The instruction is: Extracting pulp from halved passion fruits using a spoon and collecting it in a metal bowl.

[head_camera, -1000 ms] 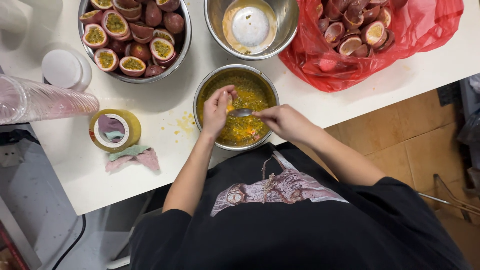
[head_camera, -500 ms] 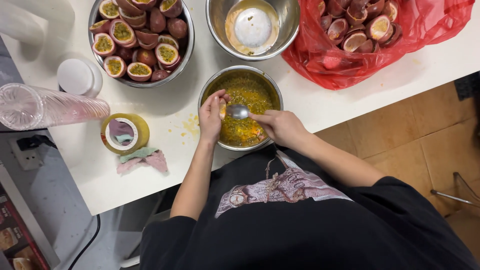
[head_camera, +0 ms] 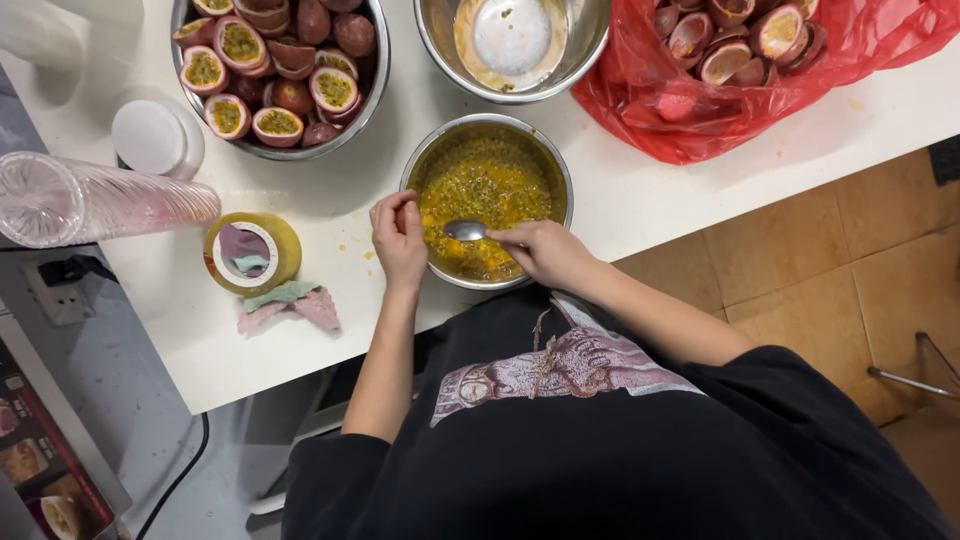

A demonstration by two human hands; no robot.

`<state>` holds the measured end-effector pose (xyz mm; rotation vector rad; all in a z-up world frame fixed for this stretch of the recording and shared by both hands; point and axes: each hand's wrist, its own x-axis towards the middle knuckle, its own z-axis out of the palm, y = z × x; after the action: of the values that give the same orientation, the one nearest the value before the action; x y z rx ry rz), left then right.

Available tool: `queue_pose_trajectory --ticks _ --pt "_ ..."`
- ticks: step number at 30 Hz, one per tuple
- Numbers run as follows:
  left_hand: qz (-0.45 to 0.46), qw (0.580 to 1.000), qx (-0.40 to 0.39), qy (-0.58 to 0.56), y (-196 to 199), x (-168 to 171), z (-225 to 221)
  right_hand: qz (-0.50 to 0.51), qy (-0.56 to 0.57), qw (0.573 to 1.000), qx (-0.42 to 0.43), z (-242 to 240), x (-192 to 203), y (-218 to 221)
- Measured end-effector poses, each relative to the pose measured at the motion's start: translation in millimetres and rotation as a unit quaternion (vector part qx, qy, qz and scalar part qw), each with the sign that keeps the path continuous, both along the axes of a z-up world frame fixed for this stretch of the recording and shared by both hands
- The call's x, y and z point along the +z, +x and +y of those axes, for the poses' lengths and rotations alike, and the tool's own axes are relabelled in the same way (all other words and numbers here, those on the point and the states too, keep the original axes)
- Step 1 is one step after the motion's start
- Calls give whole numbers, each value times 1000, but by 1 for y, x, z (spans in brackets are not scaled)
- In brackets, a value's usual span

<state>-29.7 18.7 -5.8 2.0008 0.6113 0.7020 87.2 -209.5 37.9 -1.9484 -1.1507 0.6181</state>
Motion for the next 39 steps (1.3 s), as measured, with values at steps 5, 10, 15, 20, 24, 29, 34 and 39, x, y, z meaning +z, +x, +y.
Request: queue_pose_trajectory --ticks 5,10,15,20,24,29,34,39 --pt "3 999 26 -42 -2 -4 2 -20 28 999 -10 23 -17 -14" --pt "0 994 69 -85 -4 -2 2 -60 50 997 -17 42 -32 -25" --pt "-14 981 72 -178 -11 -31 13 -106 23 994 -32 44 -39 -32" --pt "-28 979 70 -187 -10 -23 14 -92 0 995 -38 34 -50 -34" --pt "-45 978 57 -195 -9 -22 15 -67 19 996 -54 28 -38 -34" --pt "-29 977 65 -199 -9 -24 14 -70 48 995 -50 41 -28 -34" --pt "-48 975 60 -209 -6 -24 16 -98 41 994 -32 43 -49 -35" --pt "-62 974 62 -209 -9 -25 15 -98 35 994 -43 37 -52 -33"
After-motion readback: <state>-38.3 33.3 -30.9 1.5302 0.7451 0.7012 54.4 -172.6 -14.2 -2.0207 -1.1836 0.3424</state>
